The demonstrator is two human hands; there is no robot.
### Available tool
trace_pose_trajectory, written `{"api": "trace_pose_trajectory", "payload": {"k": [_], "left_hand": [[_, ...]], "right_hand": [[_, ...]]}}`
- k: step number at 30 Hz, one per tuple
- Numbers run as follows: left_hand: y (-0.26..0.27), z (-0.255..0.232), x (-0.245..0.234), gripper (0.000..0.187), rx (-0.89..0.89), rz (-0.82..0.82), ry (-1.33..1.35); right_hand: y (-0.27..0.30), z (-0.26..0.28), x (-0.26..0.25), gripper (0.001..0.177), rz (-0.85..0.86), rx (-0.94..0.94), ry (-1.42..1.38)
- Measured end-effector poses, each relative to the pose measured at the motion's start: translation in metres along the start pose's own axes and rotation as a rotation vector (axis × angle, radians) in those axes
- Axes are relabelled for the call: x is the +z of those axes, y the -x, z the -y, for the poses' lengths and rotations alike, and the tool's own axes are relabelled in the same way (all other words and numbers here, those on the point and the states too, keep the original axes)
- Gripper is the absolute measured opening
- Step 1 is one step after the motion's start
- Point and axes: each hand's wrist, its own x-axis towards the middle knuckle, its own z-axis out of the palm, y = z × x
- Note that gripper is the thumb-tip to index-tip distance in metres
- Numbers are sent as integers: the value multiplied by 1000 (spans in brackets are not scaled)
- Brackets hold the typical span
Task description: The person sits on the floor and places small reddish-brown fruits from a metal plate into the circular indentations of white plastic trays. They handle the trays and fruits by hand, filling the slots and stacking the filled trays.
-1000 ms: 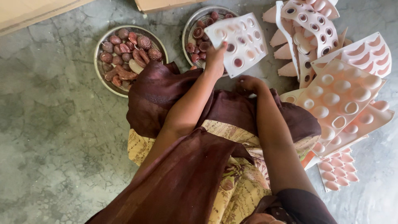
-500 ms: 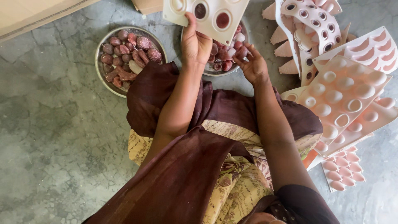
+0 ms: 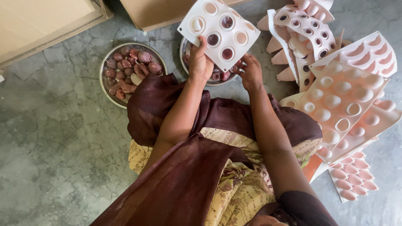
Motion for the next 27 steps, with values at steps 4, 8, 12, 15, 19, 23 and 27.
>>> {"api": "trace_pose_trajectory", "payload": {"k": [4, 8, 12, 15, 19, 23, 27], "left_hand": [[2, 17, -13, 47, 15, 60, -149], [4, 34, -19, 47, 77, 78, -280], [3, 41, -27, 48, 86, 64, -348], [0, 46, -35, 49, -80, -89, -843], [6, 51, -21, 42, 280, 198, -1291], [8, 42, -15, 36, 189, 194, -1443], [8, 43, -16, 27, 228, 251, -1497]], "right_hand": [[17, 20, 10, 19, -107, -153, -217], [19, 18, -1, 7, -178, -384, -268], [17, 33, -10, 30, -576, -950, 686], [36, 54, -4, 50, -478, -1081, 958], [49, 58, 16, 59, -34, -1016, 1183], [42, 46, 19, 68, 99, -891, 1278], [35, 40, 18, 76, 69, -800, 1113]]}}
